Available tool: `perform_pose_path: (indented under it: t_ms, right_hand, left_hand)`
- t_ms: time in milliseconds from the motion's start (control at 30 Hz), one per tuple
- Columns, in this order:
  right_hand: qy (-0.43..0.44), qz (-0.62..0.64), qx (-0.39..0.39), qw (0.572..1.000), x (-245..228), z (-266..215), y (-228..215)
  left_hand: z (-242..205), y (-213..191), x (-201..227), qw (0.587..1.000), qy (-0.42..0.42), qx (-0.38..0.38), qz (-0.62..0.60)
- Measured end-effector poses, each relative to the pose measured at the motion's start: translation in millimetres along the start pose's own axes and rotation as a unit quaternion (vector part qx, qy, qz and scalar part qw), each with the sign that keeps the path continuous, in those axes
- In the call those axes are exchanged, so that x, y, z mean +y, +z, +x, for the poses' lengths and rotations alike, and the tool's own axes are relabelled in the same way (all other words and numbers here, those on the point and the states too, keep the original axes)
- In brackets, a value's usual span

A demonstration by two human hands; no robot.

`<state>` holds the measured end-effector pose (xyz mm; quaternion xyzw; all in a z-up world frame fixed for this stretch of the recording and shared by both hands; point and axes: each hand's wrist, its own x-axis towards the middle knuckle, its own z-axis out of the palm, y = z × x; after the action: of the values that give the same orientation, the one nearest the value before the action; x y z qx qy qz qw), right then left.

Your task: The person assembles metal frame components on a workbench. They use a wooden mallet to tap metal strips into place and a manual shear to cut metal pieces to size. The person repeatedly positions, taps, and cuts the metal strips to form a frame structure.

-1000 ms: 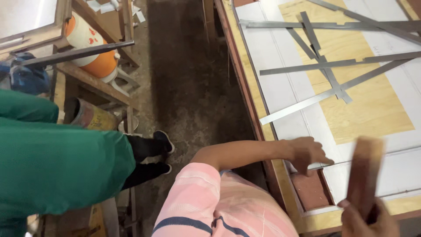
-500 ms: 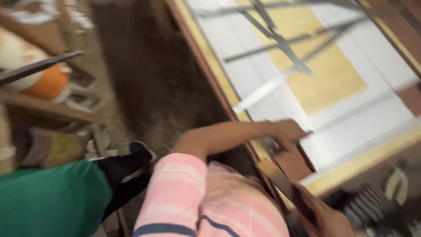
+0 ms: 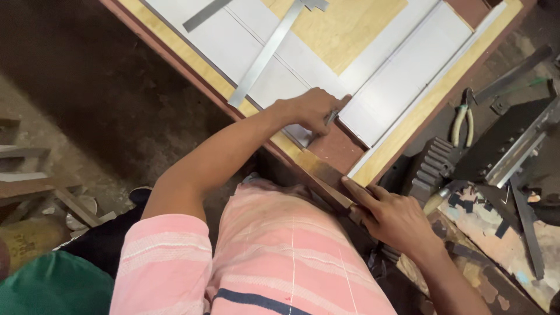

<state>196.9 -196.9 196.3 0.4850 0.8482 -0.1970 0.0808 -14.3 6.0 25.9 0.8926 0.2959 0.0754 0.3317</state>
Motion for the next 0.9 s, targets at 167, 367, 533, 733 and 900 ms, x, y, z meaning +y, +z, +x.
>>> perform_pose_path:
  t_ms: [167,367,533,733,900]
  right_hand:
    - [-0.021,-0.006,-0.052,0.998,-1,5,-2]
    - [-0.044,-0.006,-0.019,0.999,4,8,-3]
    - [-0.055,0.030,-0.048,0.997,10,5,-5]
    - [0.013,0.056,-0.091,0.994,14,10,-13]
    - [0.000,0.116,-0.074,0.990,13,8,-18]
  left_hand:
    - [3,6,-8,0.999,-0.020,-0.025,-0.007]
    - [4,6,-10,1.000,-0.003,-0.019,0.016]
    - [-2,-10,1,0.998,-0.031,-0.046,-0.035]
    - [-8,-26,17,0.995,-0.051,-0.060,-0.067]
    - [-6,-29,20,0.995,-0.056,-0.058,-0.055]
